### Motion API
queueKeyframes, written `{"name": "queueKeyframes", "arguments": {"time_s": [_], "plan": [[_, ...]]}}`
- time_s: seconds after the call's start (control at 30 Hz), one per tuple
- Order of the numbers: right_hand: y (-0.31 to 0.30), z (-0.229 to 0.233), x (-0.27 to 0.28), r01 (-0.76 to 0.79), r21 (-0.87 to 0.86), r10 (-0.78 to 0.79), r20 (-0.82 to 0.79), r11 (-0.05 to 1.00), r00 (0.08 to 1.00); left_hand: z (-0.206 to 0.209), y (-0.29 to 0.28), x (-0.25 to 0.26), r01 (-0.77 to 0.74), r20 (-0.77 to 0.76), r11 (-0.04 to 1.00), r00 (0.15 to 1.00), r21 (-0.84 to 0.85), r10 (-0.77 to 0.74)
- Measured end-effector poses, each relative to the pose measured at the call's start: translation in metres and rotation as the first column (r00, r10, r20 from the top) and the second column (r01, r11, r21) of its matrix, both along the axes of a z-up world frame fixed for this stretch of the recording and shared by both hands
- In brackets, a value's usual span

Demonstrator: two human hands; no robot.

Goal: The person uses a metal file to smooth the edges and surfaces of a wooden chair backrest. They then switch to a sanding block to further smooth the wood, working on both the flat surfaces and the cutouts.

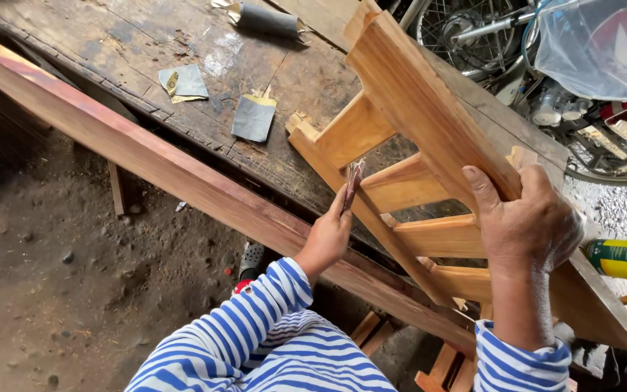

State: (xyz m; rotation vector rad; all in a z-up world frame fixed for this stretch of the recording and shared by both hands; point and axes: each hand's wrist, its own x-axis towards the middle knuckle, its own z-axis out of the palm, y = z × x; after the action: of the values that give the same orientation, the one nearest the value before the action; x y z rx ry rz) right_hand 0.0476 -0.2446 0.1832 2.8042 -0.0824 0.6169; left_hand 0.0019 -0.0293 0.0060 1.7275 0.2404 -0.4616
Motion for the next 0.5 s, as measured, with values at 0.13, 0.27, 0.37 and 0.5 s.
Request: {"name": "queueKeyframes", "arguments": {"time_s": [0.13, 0.27, 0.37, 0.5], "plan": [[0.008, 0.004, 0.003, -0.11, -0.06, 0.116, 0.107, 0.992, 0.988, 0.07, -0.004, 0.008, -0.053, 0.193, 0.935, 0.973, -0.351, 0.128], [0.002, 0.0, 0.004, -0.115, -0.065, 0.122, 0.114, 0.991, 0.986, 0.096, -0.026, 0.019, 0.005, 0.275, 0.965, 0.959, -0.264, 0.07], [0.005, 0.002, -0.002, -0.104, -0.054, 0.109, 0.092, 0.993, 0.99, 0.079, -0.027, 0.014, 0.008, 0.34, 0.961, 0.936, -0.276, 0.089], [0.005, 0.0, 0.0, -0.068, -0.056, 0.073, 0.106, 0.996, 0.992, 0.072, -0.014, 0.0, 0.016, 0.292, 0.98, 0.956, -0.197, 0.043]]}}
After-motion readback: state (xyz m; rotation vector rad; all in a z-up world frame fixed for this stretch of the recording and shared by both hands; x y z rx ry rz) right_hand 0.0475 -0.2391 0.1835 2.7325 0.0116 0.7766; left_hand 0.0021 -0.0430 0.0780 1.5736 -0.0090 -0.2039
